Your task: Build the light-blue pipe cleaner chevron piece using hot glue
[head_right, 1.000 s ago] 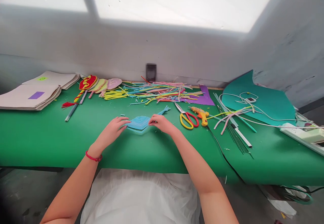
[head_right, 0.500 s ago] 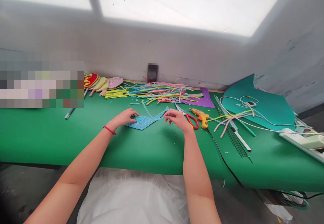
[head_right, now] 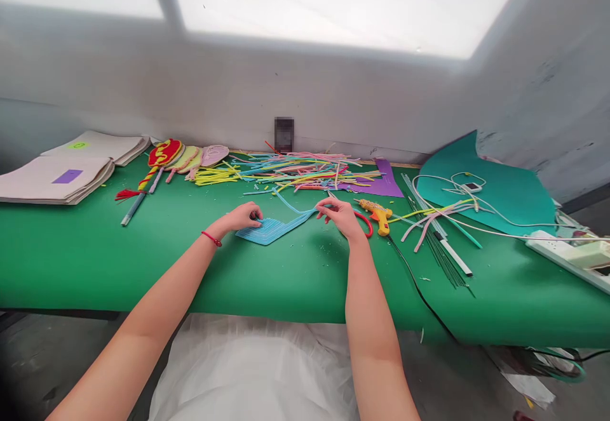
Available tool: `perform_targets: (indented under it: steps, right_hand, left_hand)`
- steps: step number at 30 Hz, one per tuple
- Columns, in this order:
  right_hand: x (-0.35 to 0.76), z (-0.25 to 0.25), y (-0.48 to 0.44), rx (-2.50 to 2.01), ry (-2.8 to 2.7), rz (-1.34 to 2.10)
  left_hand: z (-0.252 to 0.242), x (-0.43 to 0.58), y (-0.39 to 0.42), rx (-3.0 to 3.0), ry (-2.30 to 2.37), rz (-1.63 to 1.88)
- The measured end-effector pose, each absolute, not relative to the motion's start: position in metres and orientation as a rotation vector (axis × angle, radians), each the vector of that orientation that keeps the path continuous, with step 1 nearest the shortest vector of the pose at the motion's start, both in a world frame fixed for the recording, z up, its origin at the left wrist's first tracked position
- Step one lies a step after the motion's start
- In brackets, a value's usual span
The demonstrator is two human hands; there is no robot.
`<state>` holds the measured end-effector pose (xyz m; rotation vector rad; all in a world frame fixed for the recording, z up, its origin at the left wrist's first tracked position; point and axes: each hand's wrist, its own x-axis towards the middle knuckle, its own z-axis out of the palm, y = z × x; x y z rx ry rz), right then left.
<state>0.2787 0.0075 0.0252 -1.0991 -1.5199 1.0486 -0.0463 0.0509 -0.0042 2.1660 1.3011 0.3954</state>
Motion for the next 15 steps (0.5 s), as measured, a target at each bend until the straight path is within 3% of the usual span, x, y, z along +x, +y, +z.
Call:
perform_targets:
  steps: [15]
  right_hand:
    - [0.281,0.025,0.007,-1.129,-1.453,1.032]
  left_hand:
    - [0.013,-0.045,0.054,1.801,1.057,0.38]
